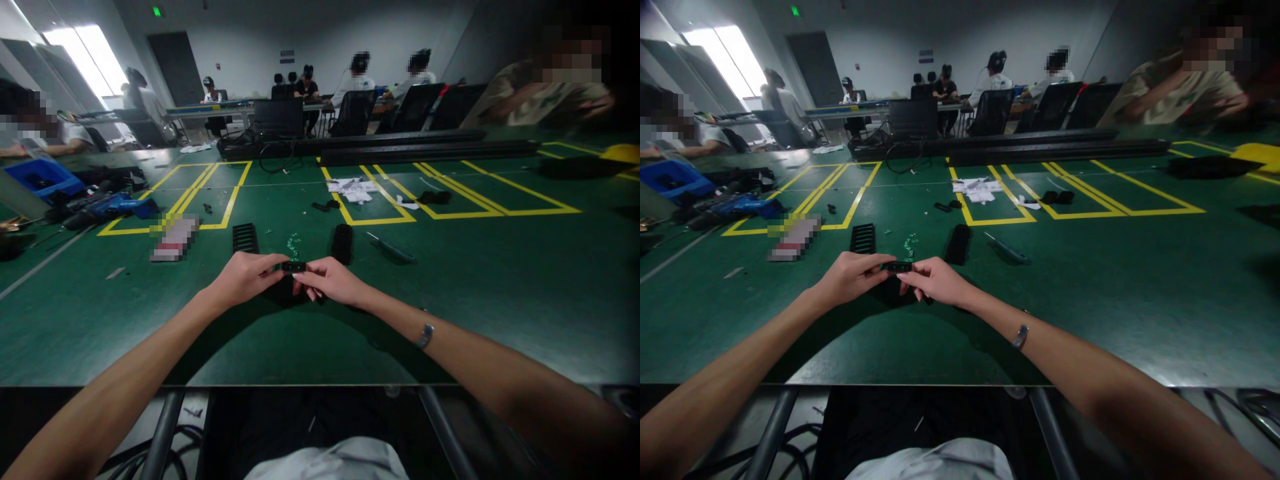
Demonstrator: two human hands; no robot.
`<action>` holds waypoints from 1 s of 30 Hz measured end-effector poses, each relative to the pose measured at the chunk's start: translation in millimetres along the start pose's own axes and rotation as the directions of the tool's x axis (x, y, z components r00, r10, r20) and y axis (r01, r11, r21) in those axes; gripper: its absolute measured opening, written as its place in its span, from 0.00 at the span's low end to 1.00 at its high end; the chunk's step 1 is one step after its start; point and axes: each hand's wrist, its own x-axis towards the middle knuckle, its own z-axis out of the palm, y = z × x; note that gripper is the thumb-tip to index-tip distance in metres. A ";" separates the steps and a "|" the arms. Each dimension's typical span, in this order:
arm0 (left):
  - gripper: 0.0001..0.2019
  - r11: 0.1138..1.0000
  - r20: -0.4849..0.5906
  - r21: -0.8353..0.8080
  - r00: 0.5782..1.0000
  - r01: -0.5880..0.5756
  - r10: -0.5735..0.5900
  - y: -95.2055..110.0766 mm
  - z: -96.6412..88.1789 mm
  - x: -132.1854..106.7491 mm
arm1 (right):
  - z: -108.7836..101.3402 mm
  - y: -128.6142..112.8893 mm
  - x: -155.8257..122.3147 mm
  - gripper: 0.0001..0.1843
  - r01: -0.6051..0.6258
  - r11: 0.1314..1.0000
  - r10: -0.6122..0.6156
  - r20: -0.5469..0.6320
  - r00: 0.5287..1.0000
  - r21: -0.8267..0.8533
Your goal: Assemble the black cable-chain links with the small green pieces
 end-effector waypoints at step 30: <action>0.15 1.000 -0.004 0.001 1.000 -0.011 0.011 -1.3 2.2 -0.4 | -1.1 6.9 1.0 0.24 -0.031 0.998 0.031 0.005 0.999 -0.053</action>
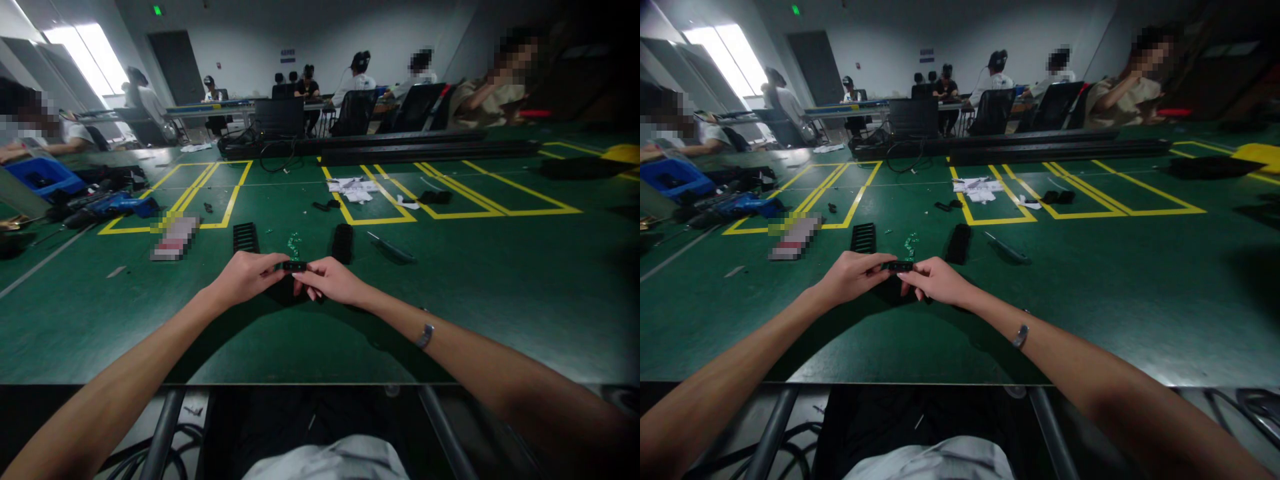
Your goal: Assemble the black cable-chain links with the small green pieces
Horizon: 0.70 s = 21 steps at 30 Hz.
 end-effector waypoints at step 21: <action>0.15 1.000 -0.009 0.013 1.000 -0.007 0.008 -1.1 0.9 -0.8 | -0.3 -4.2 -1.7 0.21 -0.024 0.999 0.024 0.006 1.000 -0.040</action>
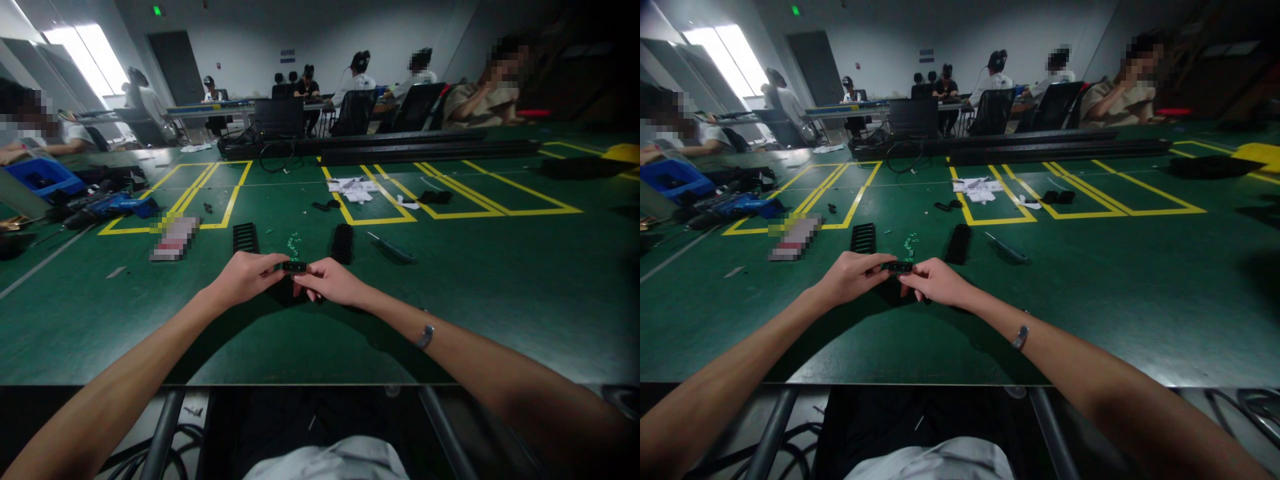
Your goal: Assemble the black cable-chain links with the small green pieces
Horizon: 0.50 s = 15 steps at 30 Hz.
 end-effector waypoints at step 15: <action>0.14 1.000 0.015 -0.009 1.000 0.017 -0.017 0.6 -1.3 0.4 | 1.1 -1.3 -0.3 0.21 0.009 1.000 -0.009 -0.002 1.000 -0.003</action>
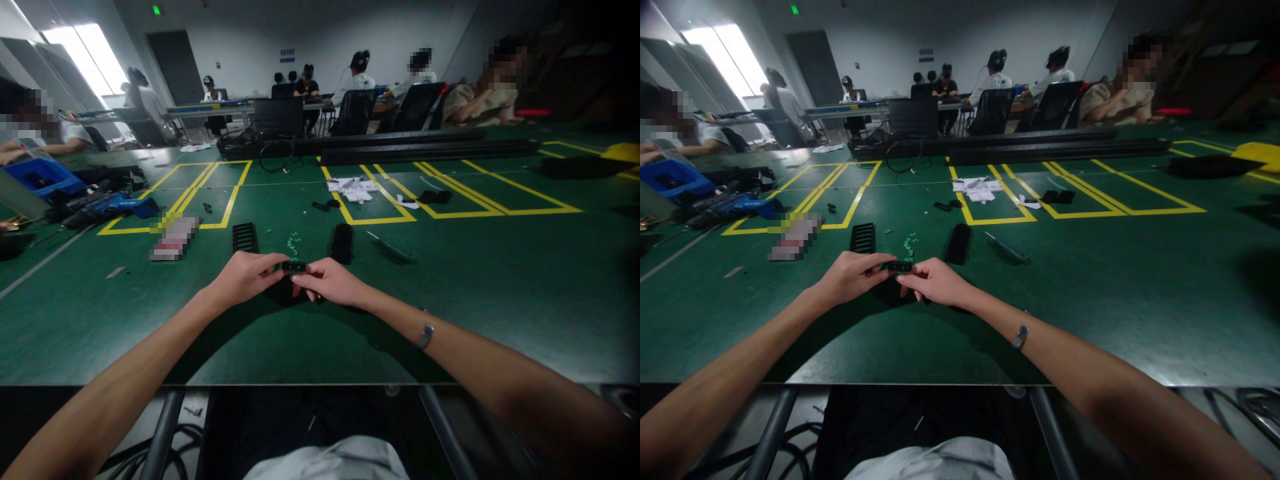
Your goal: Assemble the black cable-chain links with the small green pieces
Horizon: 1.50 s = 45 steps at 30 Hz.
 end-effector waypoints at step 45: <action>0.14 1.000 0.011 0.020 1.000 -0.003 0.003 2.5 0.7 0.9 | 0.6 5.6 1.4 0.24 0.009 1.000 -0.009 -0.006 1.000 0.022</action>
